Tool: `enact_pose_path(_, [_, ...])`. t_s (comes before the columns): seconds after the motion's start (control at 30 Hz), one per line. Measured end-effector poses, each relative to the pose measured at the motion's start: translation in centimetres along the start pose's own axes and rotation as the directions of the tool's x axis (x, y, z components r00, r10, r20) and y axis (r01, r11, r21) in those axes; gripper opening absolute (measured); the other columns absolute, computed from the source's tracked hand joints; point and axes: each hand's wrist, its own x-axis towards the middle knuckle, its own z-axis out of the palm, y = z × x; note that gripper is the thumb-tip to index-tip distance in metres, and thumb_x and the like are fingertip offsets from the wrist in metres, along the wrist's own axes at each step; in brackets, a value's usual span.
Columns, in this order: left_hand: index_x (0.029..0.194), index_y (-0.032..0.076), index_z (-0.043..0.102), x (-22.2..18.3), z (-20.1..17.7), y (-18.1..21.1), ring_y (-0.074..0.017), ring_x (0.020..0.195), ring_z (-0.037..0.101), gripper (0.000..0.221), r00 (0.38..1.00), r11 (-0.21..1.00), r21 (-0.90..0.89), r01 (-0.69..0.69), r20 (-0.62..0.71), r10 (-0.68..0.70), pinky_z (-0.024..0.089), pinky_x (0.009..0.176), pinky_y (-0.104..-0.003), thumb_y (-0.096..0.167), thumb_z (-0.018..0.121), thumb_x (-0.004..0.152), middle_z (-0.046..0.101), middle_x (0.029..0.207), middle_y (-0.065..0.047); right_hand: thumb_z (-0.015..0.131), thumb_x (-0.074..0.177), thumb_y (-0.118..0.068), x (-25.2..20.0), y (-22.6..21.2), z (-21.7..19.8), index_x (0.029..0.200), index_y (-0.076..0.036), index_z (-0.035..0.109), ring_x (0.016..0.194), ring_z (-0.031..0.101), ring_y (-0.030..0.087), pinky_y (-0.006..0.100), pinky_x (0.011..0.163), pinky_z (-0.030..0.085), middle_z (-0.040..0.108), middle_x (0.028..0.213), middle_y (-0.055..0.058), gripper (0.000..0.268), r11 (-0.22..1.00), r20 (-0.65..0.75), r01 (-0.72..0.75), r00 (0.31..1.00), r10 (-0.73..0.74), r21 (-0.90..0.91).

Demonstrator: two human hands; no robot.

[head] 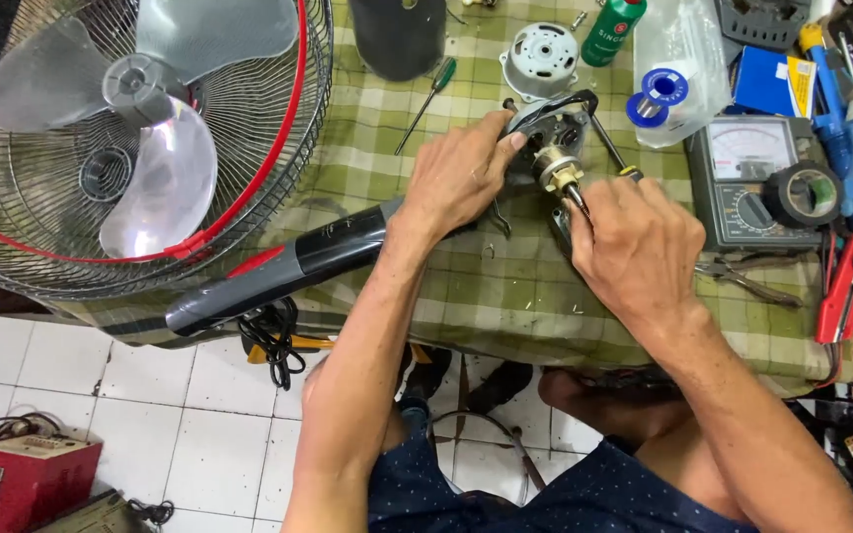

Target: The person disassembles a fan motor, applies lubricant to the bearings and housing, and reassembles the components. They use a screwdriver to remove parts, a lubricant bottle to apply oil, and their hands to align and secure the motor parts.

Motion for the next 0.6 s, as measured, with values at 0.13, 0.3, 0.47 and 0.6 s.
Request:
enact_pose_path(0.13, [0.130, 0.009, 0.061, 0.1, 0.5, -0.4, -0.0436, 0.092, 0.076, 0.044, 0.999, 1.000, 0.011, -0.025, -0.033, 0.025, 0.056, 0.083, -0.058, 0.039, 0.040, 0.106, 0.075, 0.095, -0.022, 0.078, 0.102, -0.036, 0.2, -0.4, -1.5, 0.085, -0.014, 0.063, 0.073, 0.065, 0.026, 0.034, 0.060, 0.052, 0.052, 0.070, 0.002, 0.031, 0.997, 0.073, -0.010, 0.997, 0.004, 0.070])
enact_pose_path(0.3, [0.128, 0.008, 0.062, 0.0, 1.1, -0.6, -0.0380, 0.087, 0.077, 0.040, 0.996, 0.999, -0.009, -0.052, -0.074, 0.052, 0.057, 0.080, -0.054, 0.036, 0.045, 0.106, 0.074, 0.090, -0.019, 0.074, 0.108, -0.032, 0.0, -1.0, -2.3, 0.084, -0.014, 0.064, 0.066, 0.065, 0.024, 0.033, 0.057, 0.051, 0.054, 0.066, 0.001, 0.031, 0.991, 0.196, -0.081, 0.979, 0.059, 0.105])
enact_pose_path(0.47, [0.126, 0.010, 0.062, -0.1, 2.3, -1.1, -0.0391, 0.087, 0.076, 0.038, 0.992, 0.997, -0.024, -0.075, -0.104, 0.072, 0.057, 0.079, -0.055, 0.038, 0.048, 0.104, 0.074, 0.088, -0.017, 0.074, 0.109, -0.030, -0.3, -1.0, -2.3, 0.086, -0.012, 0.066, 0.064, 0.065, 0.024, 0.032, 0.057, 0.051, 0.055, 0.064, 0.001, 0.030, 0.983, 0.215, -0.093, 0.975, 0.057, 0.159])
enact_pose_path(0.6, [0.128, 0.013, 0.062, -0.6, 2.5, -1.2, -0.0364, 0.089, 0.075, 0.040, 0.987, 0.995, 0.003, -0.095, -0.126, 0.095, 0.057, 0.080, -0.054, 0.040, 0.049, 0.103, 0.074, 0.088, -0.014, 0.072, 0.111, -0.029, -1.0, -0.9, -2.3, 0.087, -0.013, 0.066, 0.059, 0.061, 0.019, 0.029, 0.058, 0.050, 0.054, 0.060, 0.000, 0.030, 0.970, 0.256, -0.136, 0.963, 0.083, 0.199])
